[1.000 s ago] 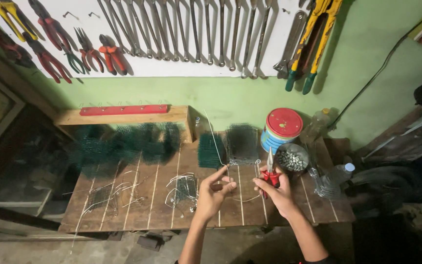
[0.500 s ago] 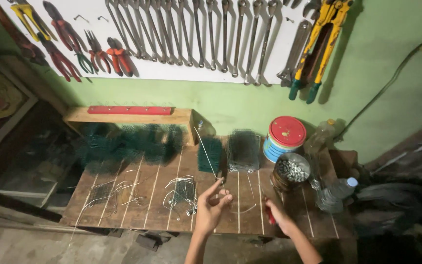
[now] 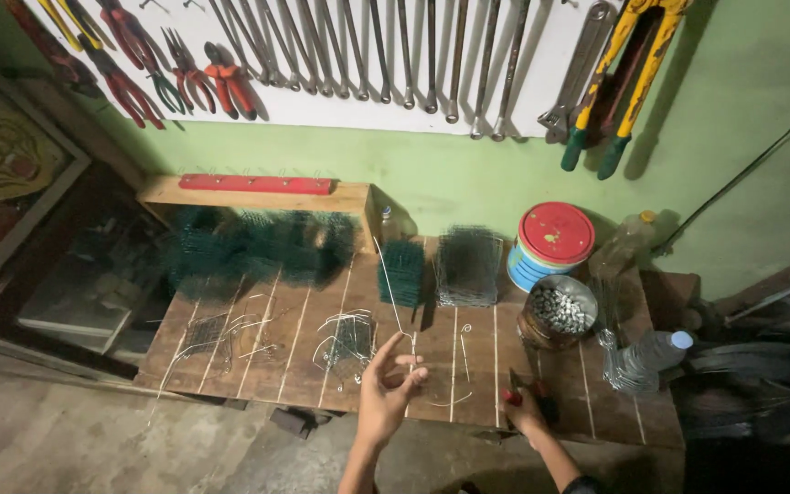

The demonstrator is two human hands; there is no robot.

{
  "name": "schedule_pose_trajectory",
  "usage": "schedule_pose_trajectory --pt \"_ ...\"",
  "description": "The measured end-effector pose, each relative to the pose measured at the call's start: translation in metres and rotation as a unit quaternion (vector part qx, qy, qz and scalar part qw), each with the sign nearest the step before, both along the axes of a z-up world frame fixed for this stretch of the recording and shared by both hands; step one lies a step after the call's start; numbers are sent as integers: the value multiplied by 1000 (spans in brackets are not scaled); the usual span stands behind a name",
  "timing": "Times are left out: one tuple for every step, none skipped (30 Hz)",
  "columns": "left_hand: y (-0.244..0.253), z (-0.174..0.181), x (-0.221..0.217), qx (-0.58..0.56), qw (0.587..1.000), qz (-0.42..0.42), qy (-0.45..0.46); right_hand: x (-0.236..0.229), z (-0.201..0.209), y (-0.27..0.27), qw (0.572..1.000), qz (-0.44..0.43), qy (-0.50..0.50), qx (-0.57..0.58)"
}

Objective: The person assembles a small wire mesh cage by bending and twisting wire, then using pliers and a screwdriver to secure the mesh to the frame. They repeatedly bend wire ends, twist connections, and tighten joints to form a rectangular enclosure.

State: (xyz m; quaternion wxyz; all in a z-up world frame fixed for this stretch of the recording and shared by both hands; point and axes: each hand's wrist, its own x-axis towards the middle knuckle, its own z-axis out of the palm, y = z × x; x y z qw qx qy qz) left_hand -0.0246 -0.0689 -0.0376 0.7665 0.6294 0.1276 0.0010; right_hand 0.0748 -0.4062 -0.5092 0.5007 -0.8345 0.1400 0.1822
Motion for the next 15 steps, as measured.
schedule_pose_trajectory --pt "-1 -1 0 0 1000 -1 0 4 -12 -2 1000 -1 0 0" --pt "-1 -2 0 -16 1000 4 -5 9 -24 -3 998 -6 -37 58" --pt "-2 -3 0 -32 999 8 -10 14 -35 -5 990 -11 -74 116" --pt "-1 -13 2 -31 999 7 -12 19 -31 -4 990 -11 -76 117" --pt "1 -24 4 -22 999 3 -45 25 -28 -2 994 -8 -92 60" --pt "2 -34 5 -13 997 -2 -76 27 -24 -1 994 -6 -106 4" --pt "1 -25 4 -12 997 -2 -76 24 2 3 994 -6 -106 5" --pt "1 -17 2 -19 999 4 -45 21 28 8 995 2 -95 -35" --pt "0 -9 2 -26 1000 10 -13 19 53 12 994 10 -84 -75" --pt "1 -10 2 -25 1000 9 -12 20 44 9 994 9 -83 -75" --pt "2 -11 2 -24 1000 8 -15 22 34 7 993 -12 -98 -66" --pt "2 -13 2 -24 1000 7 -17 22 24 3 991 -33 -112 -59" --pt "1 -12 2 -24 1000 5 -15 21 20 0 992 -34 -110 -59" --pt "1 -12 2 -26 999 6 -29 21 16 -4 990 -32 -119 -67" --pt "0 -12 2 -28 999 6 -43 20 12 -7 989 -29 -127 -74"
